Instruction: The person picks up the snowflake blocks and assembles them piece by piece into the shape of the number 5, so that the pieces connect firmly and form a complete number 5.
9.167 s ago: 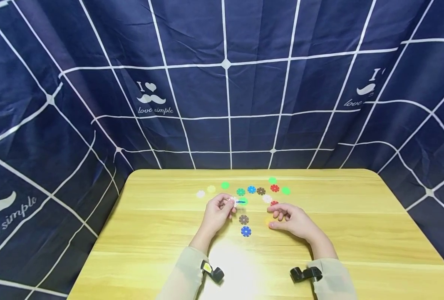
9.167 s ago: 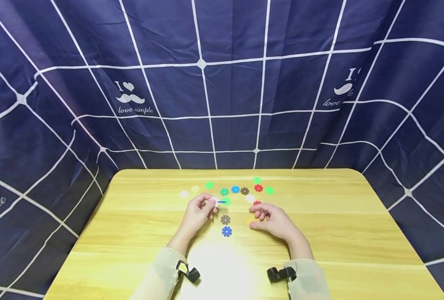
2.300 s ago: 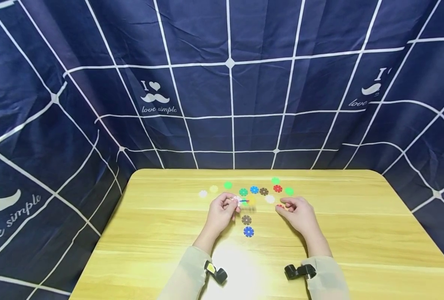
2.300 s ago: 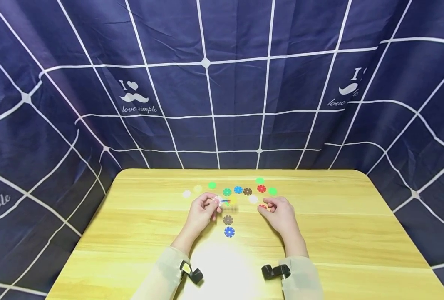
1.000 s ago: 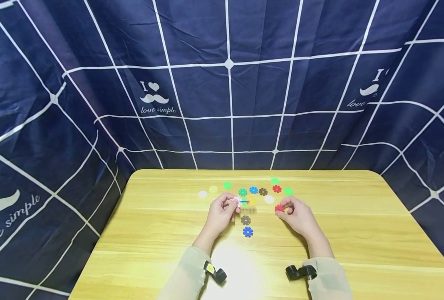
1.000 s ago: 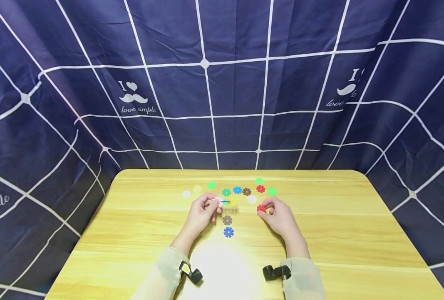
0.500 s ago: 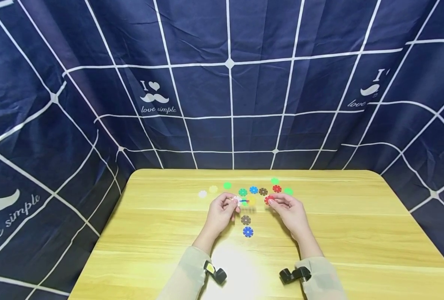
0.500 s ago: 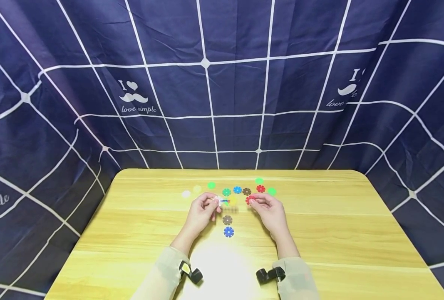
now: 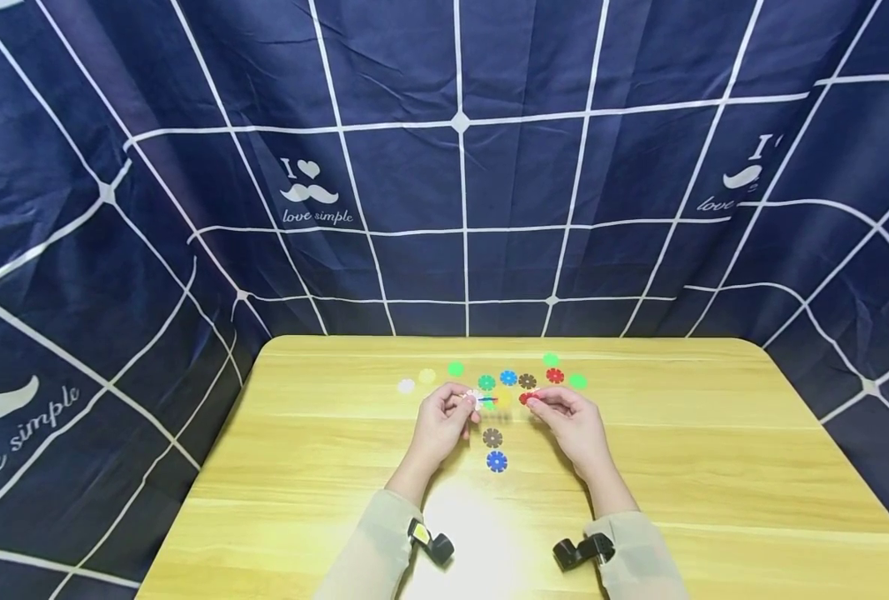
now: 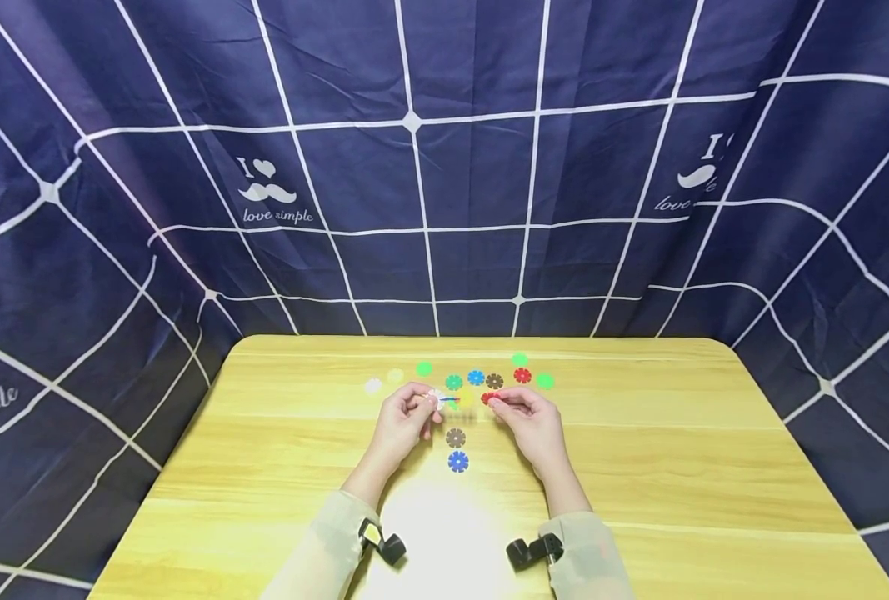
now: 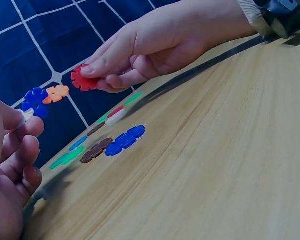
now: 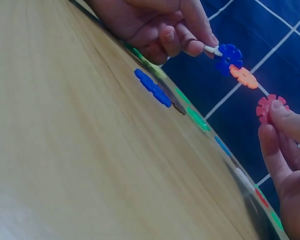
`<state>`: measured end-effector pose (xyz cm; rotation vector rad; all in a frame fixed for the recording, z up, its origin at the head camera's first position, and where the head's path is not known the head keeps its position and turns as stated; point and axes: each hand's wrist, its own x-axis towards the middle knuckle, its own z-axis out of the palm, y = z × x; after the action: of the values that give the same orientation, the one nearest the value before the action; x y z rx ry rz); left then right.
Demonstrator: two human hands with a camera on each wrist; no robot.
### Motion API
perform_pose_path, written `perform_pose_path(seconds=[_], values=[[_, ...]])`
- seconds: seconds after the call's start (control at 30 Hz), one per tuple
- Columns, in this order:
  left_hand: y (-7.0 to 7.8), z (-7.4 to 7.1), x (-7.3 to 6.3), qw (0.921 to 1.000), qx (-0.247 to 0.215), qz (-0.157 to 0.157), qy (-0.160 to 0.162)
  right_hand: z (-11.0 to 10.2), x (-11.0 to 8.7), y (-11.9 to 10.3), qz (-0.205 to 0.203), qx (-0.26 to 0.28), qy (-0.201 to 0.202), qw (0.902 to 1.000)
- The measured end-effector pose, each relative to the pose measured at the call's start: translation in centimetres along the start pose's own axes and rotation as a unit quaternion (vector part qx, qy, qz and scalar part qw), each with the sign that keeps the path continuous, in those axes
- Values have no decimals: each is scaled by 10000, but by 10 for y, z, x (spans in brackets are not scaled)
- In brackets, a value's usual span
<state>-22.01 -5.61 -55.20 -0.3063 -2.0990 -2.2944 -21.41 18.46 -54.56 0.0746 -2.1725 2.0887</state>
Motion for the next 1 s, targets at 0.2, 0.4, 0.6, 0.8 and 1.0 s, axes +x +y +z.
perform_pose_path(seconds=[0.2,0.4,0.6,0.8,1.0], values=[[1,0,0,10000,-3,13,46,3,-1,0,-298,-273,16,9992],[3,1,-2,10000,-2,-25,-52,6,-3,1,-885,-680,9,9938],[2,2,-1,9999,34,-103,-49,6,-2,1,-1218,-712,-35,9900],[3,1,-1,9999,94,-103,-79,6,-3,-2,-1408,-1111,37,9838],[7,3,-4,9998,141,-40,-133,6,-2,-2,-1702,-1421,55,9751]])
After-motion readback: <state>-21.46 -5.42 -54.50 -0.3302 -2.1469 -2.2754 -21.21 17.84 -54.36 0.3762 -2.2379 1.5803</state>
